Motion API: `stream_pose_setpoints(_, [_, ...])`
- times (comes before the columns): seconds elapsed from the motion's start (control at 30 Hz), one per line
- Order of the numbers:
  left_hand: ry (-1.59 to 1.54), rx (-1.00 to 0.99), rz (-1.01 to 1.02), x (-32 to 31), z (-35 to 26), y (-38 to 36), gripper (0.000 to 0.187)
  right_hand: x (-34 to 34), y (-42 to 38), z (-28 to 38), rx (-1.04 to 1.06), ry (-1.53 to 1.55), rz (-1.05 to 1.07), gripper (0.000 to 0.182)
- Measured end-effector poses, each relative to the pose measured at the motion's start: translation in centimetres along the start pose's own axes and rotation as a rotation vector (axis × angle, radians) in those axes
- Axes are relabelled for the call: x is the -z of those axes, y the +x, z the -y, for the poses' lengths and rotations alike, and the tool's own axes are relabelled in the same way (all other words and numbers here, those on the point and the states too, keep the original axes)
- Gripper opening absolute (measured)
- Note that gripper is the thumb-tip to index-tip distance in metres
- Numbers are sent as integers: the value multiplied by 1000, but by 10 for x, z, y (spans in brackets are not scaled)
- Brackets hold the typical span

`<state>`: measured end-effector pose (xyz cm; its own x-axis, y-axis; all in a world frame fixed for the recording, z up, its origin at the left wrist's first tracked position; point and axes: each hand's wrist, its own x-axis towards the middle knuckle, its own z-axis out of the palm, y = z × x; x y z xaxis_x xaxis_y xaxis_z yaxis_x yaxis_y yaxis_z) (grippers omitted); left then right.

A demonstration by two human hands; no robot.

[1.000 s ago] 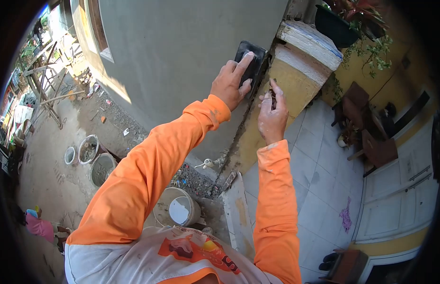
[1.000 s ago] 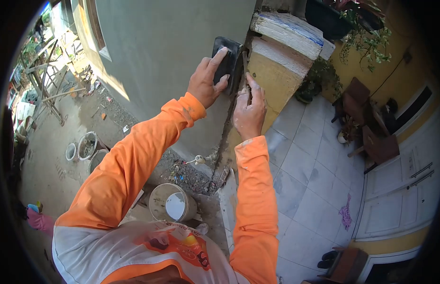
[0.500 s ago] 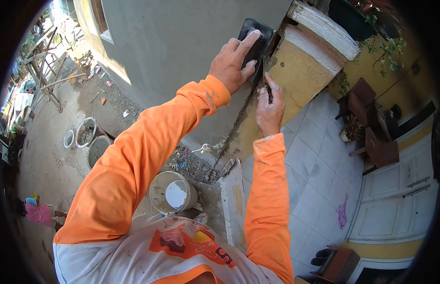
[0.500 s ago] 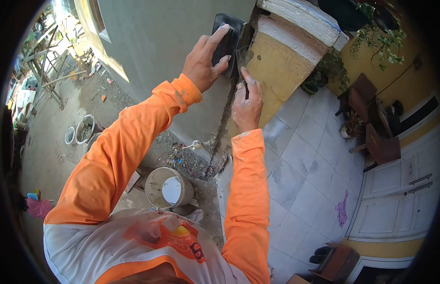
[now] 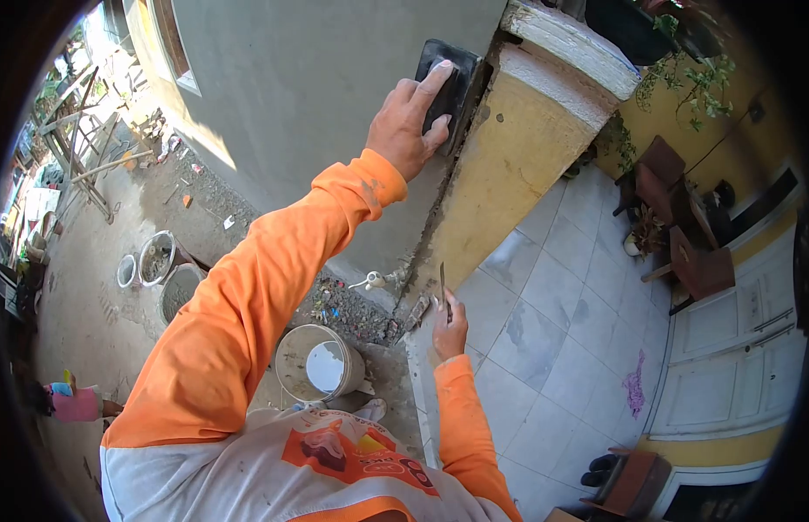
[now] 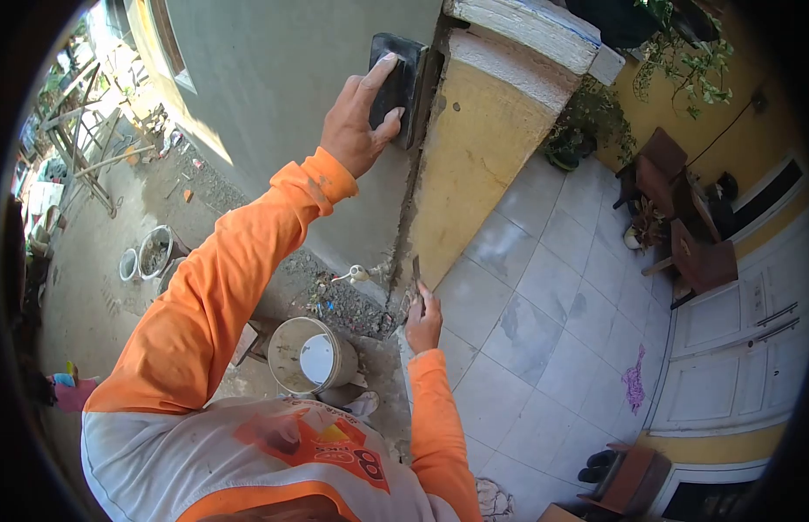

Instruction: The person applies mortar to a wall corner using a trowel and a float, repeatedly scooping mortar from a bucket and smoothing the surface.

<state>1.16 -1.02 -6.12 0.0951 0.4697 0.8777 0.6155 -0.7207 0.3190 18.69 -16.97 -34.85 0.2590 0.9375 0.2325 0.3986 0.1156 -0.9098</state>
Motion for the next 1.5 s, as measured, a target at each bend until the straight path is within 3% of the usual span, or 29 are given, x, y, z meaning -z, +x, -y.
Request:
stream_pose_setpoints(0.13, [23,55,122,-20,47,-86,68,5,-123,-127,-344,67,-45,37])
stream_pose_setpoints(0.17, [56,141,215,-30,73,-133,70,12,-155,-146,-417,119,-77,39])
stream_pose_setpoints(0.27, [56,425,383,-27,112,-260,72,56,-245,-190,-474,-144,-61,42])
stream_pose_setpoints(0.3, [52,414,367,-30,108,-245,72,70,-269,-194,-500,-103,-138,41])
stream_pose_setpoints(0.37, [-70,200,62,-21,78,-200,71,98,-327,-245,-605,-108,-178,40])
stream_pose_setpoints(0.4, [-112,121,-24,-14,56,-157,70,108,-335,-241,-612,-113,-170,40])
stream_pose_setpoints(0.47, [-142,-14,-151,5,9,-57,67,132,-351,-229,-359,-519,-201,45])
stream_pose_setpoints(0.5, [-170,-66,-195,10,-6,-22,66,136,-351,-232,-359,-530,-187,45])
stream_pose_setpoints(0.6, [-81,-120,-284,6,-29,33,65,140,-333,-240,-417,-470,-161,45])
stream_pose_setpoints(0.67, [1,-78,-245,-3,-31,38,64,130,-310,-235,-563,-207,-202,43])
stream_pose_setpoints(0.77, [-15,-73,-245,-22,-7,-3,66,119,-270,-167,-642,-30,-207,43])
stream_pose_setpoints(0.93, [-11,5,-163,-67,76,-159,67,125,-253,-118,-623,39,-185,41])
stream_pose_setpoints(1.07, [193,481,394,-59,119,-322,68,137,-250,-82,-644,37,-222,43])
stream_pose_setpoints(1.17, [131,579,462,-31,106,-355,68,134,-246,-73,-636,45,-264,41])
stream_pose_setpoints(1.33, [-49,470,261,0,58,-325,70,92,-238,-45,-620,82,-283,42])
stream_pose_setpoints(1.4, [-313,494,109,22,43,-317,70,66,-231,-27,-659,113,-214,41])
stream_pose_setpoints(1.47, [-412,621,124,56,29,-314,70,38,-225,-15,-650,204,-203,43])
stream_pose_setpoints(1.5, [-718,806,30,69,28,-319,70,23,-217,-2,-760,527,-241,45])
